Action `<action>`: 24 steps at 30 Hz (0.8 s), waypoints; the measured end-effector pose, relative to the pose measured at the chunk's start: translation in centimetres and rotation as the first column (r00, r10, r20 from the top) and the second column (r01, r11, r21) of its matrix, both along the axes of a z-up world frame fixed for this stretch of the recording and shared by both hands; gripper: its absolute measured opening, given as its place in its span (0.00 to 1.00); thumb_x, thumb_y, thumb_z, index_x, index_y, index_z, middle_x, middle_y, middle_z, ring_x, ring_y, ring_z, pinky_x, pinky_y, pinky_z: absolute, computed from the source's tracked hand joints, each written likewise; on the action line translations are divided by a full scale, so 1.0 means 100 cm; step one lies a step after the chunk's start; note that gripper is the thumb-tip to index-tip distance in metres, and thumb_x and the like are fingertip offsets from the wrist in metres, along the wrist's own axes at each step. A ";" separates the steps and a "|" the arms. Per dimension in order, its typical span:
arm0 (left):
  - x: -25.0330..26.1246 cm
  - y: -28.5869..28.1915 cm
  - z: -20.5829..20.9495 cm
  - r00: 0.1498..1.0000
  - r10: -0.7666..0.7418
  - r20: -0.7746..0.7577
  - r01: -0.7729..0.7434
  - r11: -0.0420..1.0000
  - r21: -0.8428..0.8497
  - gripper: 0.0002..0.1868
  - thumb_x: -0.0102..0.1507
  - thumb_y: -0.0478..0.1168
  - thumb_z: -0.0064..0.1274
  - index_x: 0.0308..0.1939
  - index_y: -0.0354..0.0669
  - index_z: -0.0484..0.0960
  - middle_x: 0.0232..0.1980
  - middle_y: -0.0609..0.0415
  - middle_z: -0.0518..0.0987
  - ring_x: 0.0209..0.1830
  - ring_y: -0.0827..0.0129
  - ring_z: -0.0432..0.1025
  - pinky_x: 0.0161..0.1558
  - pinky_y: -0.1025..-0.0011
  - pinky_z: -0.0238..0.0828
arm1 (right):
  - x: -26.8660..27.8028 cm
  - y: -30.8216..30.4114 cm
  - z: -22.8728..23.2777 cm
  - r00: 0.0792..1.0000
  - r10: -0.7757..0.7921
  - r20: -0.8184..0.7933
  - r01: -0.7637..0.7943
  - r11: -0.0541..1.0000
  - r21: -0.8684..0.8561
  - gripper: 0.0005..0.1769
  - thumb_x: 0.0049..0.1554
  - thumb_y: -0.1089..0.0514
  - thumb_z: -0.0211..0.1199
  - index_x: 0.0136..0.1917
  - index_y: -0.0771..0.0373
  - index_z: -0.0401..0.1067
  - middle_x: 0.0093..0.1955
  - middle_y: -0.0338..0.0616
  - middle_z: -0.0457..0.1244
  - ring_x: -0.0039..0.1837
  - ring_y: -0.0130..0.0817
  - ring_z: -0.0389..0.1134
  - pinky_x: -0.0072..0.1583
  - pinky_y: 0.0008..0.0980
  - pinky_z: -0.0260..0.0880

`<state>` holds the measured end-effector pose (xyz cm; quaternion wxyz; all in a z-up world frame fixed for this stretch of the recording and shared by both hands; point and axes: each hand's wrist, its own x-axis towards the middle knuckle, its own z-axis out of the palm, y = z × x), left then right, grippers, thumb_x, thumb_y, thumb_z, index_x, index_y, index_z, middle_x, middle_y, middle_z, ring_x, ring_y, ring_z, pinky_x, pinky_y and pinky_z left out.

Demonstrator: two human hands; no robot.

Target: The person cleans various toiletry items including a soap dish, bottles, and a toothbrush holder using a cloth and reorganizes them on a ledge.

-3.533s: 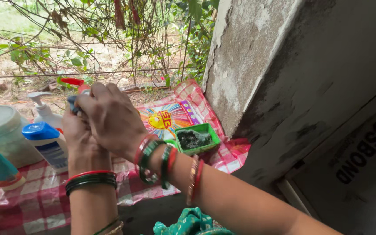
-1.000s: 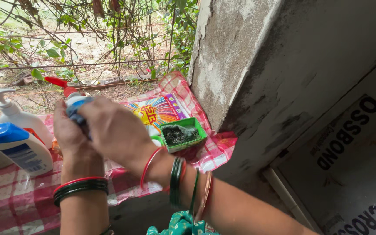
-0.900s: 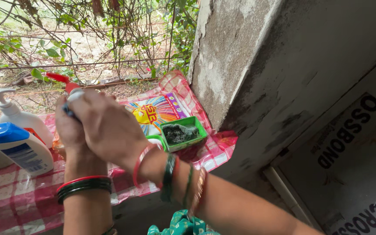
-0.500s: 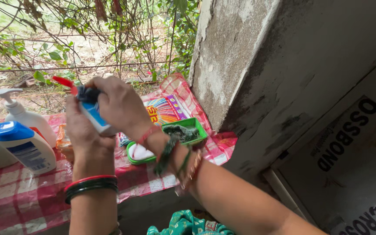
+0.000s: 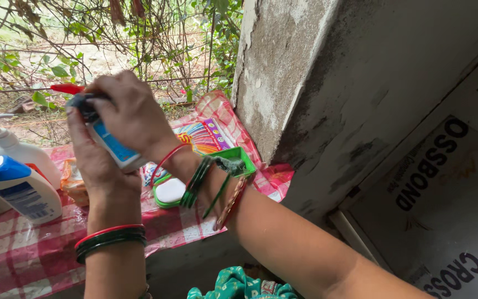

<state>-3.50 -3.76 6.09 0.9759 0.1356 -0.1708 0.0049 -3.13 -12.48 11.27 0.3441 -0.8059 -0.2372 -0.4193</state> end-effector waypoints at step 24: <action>-0.016 0.016 0.000 0.977 0.211 0.027 -0.212 0.962 0.173 0.17 0.73 0.46 0.45 0.59 0.40 0.77 0.53 0.50 0.81 0.52 0.65 0.78 0.55 0.67 0.81 | 0.009 -0.001 0.002 0.837 0.245 -0.489 -0.068 0.934 0.351 0.17 0.59 0.45 0.63 0.51 0.60 0.77 0.45 0.52 0.73 0.48 0.46 0.75 0.48 0.39 0.74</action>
